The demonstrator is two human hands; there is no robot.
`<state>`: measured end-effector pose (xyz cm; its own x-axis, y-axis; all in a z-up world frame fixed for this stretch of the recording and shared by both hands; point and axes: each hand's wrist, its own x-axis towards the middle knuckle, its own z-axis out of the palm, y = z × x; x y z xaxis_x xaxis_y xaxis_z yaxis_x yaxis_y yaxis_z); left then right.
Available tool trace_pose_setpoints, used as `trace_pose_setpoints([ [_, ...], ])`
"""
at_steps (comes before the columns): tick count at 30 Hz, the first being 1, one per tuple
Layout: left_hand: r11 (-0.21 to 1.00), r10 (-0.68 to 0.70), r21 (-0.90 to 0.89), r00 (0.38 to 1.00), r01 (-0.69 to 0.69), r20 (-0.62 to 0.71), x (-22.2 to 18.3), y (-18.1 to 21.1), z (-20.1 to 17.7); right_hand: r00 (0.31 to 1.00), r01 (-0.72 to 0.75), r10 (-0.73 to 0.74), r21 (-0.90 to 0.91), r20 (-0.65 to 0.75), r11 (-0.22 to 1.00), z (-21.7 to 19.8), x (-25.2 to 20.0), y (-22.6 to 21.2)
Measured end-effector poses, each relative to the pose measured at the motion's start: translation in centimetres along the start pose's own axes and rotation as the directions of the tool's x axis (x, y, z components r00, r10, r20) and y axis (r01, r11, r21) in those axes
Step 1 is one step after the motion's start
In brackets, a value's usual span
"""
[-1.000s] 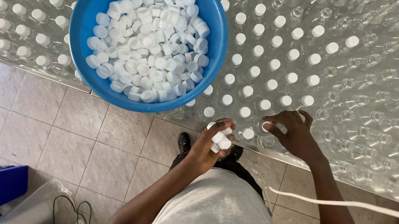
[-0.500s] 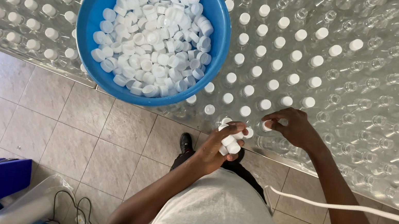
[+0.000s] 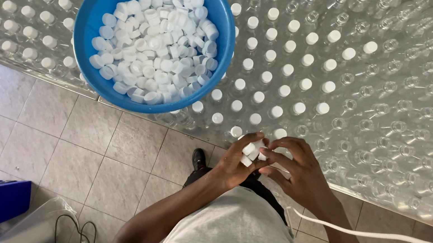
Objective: The person stands at a stainless steel table covered with rows of clear plastic bottles. They repeatedly pick up white bottle caps from a blue basin and screw them onto the open bottles by hand.
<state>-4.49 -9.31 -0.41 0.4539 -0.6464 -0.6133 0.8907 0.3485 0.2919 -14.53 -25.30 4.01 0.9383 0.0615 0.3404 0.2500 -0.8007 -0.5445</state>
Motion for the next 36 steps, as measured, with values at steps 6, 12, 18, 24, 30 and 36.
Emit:
trace_pose_setpoints([
  [6,0.999,-0.038,0.003,0.999,0.038,-0.004,0.2,-0.9,-0.3,0.999,-0.043,0.041,-0.081,-0.032,0.996,1.3,-1.4,0.7],
  [12,0.996,-0.087,-0.001,0.995,0.087,0.046,-0.3,-0.8,1.1,0.935,-0.305,0.342,0.279,-0.091,0.910,-0.9,-0.9,2.7],
  [18,0.981,-0.073,0.180,0.997,0.068,0.019,0.5,-0.9,-0.8,0.943,-0.331,0.321,-0.287,-0.084,0.899,0.0,-1.5,11.1],
  [24,0.986,-0.029,0.162,1.000,0.031,-0.012,-0.6,-0.5,0.1,0.913,-0.377,0.406,-0.282,0.050,0.882,1.8,-1.6,14.9],
  [30,0.980,0.042,0.197,0.999,-0.037,-0.019,0.7,-2.4,-0.9,0.865,-0.429,0.443,-0.109,0.237,0.897,-1.0,-0.7,14.3],
  [36,0.999,0.035,-0.018,0.997,-0.037,-0.062,1.5,-5.6,0.6,0.632,-0.696,0.627,-0.022,0.455,0.718,-1.1,1.1,16.4],
])
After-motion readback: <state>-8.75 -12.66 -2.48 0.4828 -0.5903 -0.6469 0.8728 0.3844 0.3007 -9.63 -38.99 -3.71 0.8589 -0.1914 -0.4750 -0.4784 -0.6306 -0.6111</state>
